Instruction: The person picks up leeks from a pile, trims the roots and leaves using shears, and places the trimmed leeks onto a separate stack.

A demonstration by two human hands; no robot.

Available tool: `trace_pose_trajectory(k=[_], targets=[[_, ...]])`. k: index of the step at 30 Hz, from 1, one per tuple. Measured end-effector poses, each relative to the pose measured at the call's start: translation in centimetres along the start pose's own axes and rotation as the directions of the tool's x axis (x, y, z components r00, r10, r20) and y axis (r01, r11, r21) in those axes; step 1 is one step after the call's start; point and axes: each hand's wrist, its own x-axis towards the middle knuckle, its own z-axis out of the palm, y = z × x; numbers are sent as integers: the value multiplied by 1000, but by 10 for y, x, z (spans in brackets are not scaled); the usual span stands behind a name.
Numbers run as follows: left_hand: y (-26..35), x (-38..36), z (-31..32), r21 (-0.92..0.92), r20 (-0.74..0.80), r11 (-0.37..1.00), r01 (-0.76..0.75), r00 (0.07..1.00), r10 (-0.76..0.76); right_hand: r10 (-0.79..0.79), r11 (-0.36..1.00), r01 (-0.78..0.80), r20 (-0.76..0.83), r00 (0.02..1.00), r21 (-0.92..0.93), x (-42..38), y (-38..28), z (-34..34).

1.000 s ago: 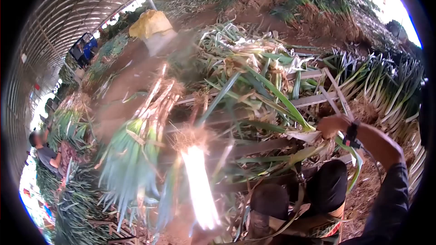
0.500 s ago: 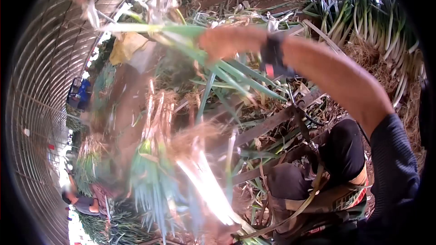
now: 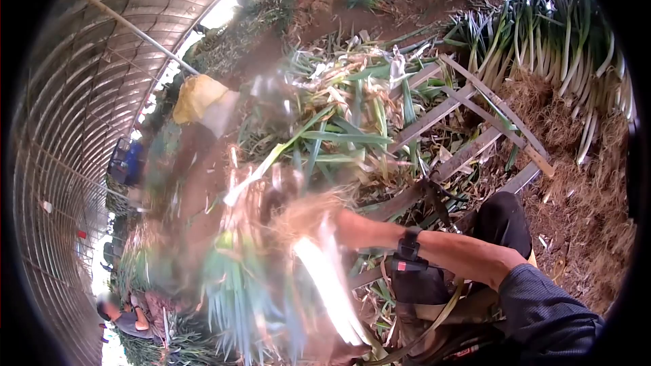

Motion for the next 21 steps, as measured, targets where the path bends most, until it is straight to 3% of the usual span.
trace_pose_trajectory(k=[1,2,3,4,6,7,10,11,12,13,16,17,19,21], targets=[[-1,0,1,9,5,1000,-2,1000,2,-218,966,232,-124,968,117,33,54,-9],[-2,-1,2,15,11,1000,3,1000,-3,-281,955,251,-213,936,-156,31,40,-33],[-1,-1,2,26,13,1000,4,1000,-4,-362,811,143,-295,885,-567,23,6,-61],[1,-3,2,34,15,999,12,1000,-12,-426,547,-68,-348,835,-834,18,-22,-82],[5,-7,-3,51,15,998,30,999,-31,-450,120,-394,-404,796,-911,11,-65,-133],[9,-10,-6,68,14,997,41,999,-42,-564,286,-280,-397,724,-916,8,-70,-169],[23,-16,-16,145,2,984,98,995,-100,-390,820,-57,-628,673,-570,-9,-118,-185],[28,-18,-20,181,-3,976,121,992,-122,-480,399,-196,-386,788,-896,-10,-113,-186],[32,-20,-23,216,-14,966,142,990,-142,-414,-144,-210,-134,900,-967,-11,-101,-187],[35,-22,-24,235,-31,960,151,988,-148,-292,-249,-172,-96,952,-953,-17,-85,-184],[31,-27,-23,154,-156,980,122,983,-98,188,-219,22,-20,982,-976,-40,-28,-153],[26,-27,-21,98,-208,991,92,976,-70,-80,24,8,6,997,-1000,-53,-13,-133],[16,-24,-19,-7,-327,999,36,944,-37,51,230,34,47,998,-973,-61,-5,-91],[11,-29,-20,-87,-446,996,-36,895,-7,59,510,168,229,972,-843,-84,-26,-41]])
